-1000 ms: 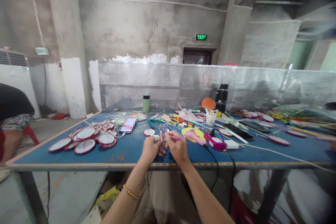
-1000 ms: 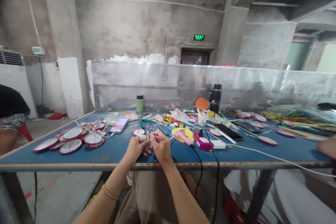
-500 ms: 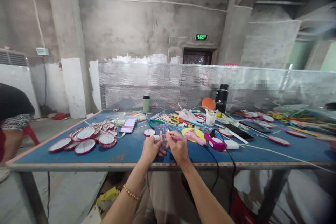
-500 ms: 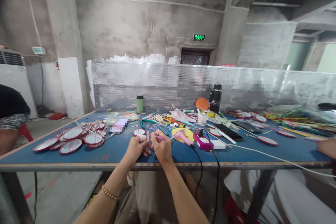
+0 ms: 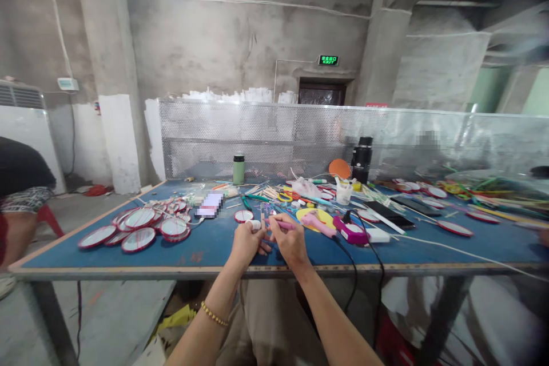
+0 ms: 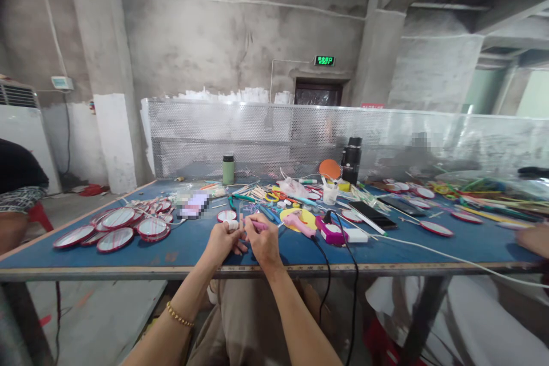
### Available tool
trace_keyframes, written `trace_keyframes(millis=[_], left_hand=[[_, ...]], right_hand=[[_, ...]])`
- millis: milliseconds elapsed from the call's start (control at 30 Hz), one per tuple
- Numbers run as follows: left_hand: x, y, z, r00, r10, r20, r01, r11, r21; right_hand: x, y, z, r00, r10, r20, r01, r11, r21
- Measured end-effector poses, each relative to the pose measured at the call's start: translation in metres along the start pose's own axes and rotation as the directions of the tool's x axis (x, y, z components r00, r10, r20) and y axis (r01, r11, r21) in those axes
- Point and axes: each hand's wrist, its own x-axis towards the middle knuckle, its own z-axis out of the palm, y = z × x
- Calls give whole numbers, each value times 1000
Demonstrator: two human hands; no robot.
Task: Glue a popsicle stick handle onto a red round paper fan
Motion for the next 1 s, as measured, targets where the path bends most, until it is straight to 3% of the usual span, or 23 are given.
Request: trace_keyframes(millis=[1000], left_hand=[[-4,5,1,1000,3,-21,-2,1000,27]], right_hand=[[-2,1,-1,1000,-25,-20,24,999,-49]])
